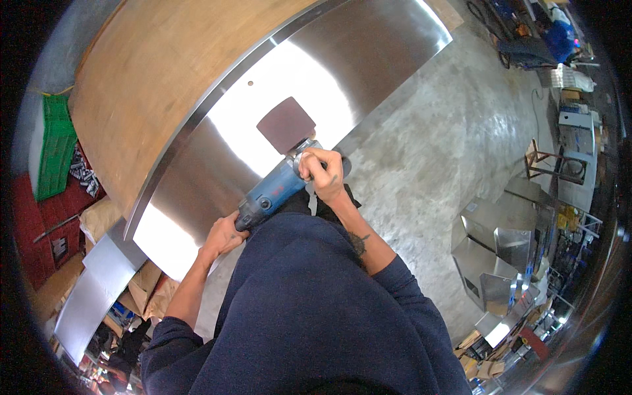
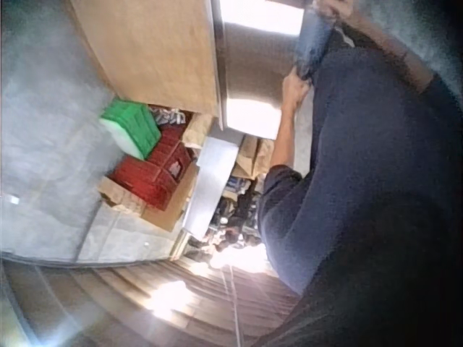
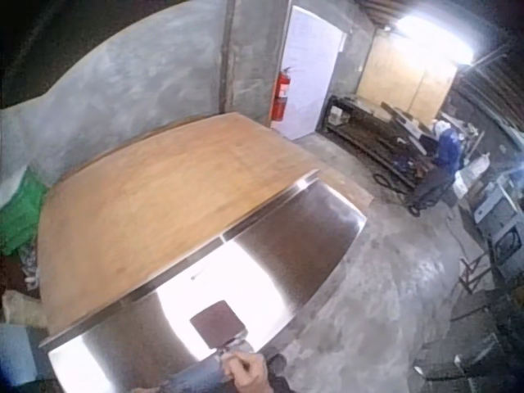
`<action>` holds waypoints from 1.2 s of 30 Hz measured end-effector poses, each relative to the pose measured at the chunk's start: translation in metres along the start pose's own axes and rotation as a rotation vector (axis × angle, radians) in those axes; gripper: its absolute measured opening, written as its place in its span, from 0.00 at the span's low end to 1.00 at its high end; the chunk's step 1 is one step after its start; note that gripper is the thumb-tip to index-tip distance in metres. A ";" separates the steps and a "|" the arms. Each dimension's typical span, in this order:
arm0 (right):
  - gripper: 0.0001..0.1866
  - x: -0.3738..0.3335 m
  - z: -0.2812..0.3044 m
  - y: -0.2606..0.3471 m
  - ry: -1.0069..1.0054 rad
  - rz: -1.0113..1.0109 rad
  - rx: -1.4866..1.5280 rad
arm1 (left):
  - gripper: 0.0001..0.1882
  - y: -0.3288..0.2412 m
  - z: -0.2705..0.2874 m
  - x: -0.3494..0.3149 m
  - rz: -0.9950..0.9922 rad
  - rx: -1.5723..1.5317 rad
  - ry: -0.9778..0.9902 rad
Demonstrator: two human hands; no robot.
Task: The person uses a handheld electric polisher with a rectangular pad to smooth the surface of a large curved stainless steel panel resting on a wooden workbench. They move the tool back and forth across the panel, occasionally pausing to wipe the surface with their hand.
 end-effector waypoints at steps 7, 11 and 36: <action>0.20 0.034 0.063 0.016 -0.026 0.020 0.024 | 0.28 -0.049 0.021 0.050 -0.046 0.001 -0.003; 0.20 0.045 0.103 0.024 -0.018 0.029 0.016 | 0.28 -0.080 0.028 0.074 -0.069 0.010 0.001; 0.20 0.123 0.377 0.090 -0.041 0.005 0.060 | 0.31 -0.321 0.065 0.237 -0.018 0.031 0.043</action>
Point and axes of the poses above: each hand's wrist, its own x-axis towards the middle knuckle, its own z-axis out of the back of the hand, y = z × x, the point moved 6 cm from there along x, towards the middle knuckle, and after that the axes turned 15 degrees about y, right-handed, at the moved point
